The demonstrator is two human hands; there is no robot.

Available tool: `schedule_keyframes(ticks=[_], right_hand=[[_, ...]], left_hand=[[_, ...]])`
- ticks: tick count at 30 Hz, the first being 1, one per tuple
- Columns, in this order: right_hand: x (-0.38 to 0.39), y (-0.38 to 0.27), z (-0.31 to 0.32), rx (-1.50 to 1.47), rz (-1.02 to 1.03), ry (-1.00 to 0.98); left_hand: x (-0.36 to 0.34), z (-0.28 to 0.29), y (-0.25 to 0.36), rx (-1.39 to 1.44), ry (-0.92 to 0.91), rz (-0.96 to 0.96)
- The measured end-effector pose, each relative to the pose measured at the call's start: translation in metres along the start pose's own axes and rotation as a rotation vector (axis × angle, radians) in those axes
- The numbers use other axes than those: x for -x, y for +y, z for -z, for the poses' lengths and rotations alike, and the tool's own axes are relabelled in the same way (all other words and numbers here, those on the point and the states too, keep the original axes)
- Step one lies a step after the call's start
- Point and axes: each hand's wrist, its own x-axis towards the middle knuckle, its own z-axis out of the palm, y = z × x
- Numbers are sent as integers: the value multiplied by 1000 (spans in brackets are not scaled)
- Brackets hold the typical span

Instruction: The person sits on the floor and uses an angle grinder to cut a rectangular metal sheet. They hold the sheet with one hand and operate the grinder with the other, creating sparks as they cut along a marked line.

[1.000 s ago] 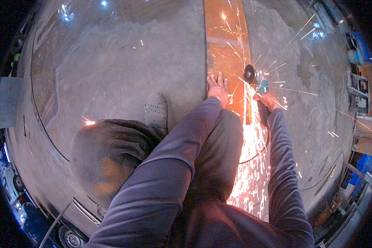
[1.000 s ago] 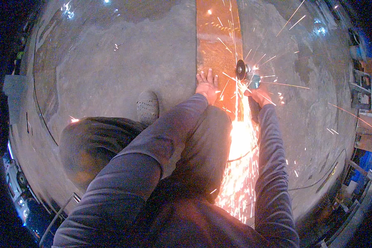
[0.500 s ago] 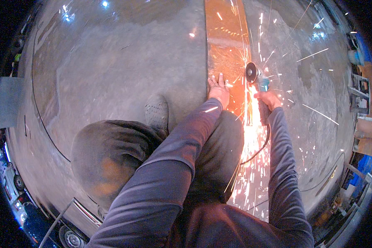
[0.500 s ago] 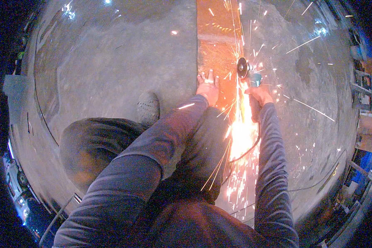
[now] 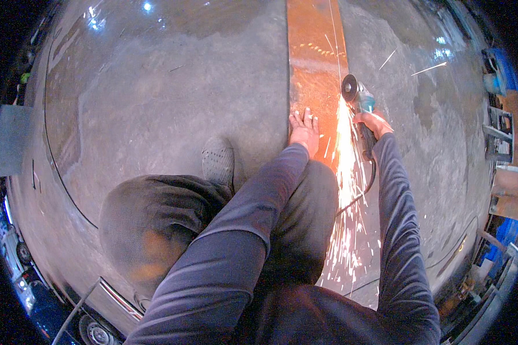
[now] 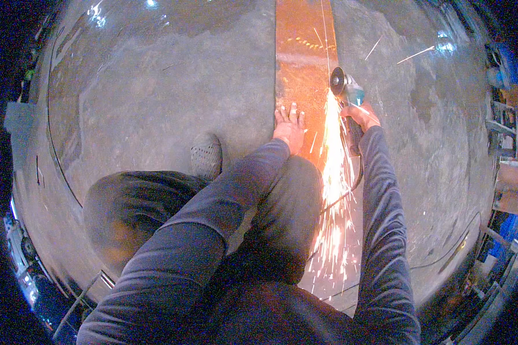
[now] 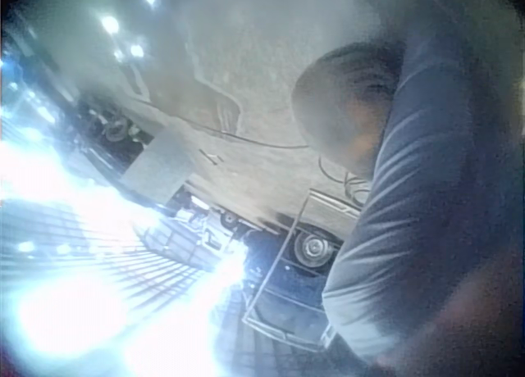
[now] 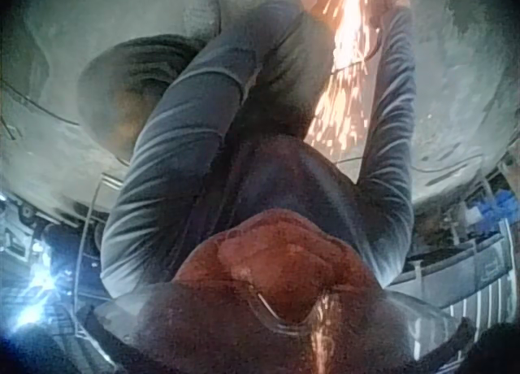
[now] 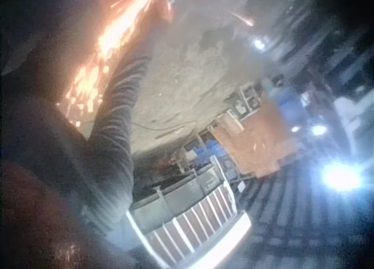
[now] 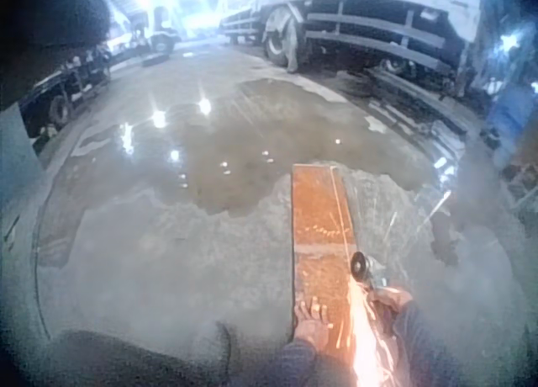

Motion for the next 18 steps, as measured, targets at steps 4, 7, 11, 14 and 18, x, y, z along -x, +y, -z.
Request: schedule_keyframes(ticks=[4, 7, 11, 14, 18], right_hand=[[-3, 5, 1, -62, -47, -58], [-10, 10, 0, -44, -10, -45], [-7, 24, 1, 22, 123, 52], [5, 26, 2, 106, 21, 20], [32, 22, -1, -9, 73, 17]], left_hand=[[-1, -1, 1, -6, -2, 0], [-9, -15, -2, 25, 47, 15], [-11, -13, -1, 24, 45, 11], [-7, -6, -2, 53, 26, -2], [-1, 0, -1, -39, -2, -1]])
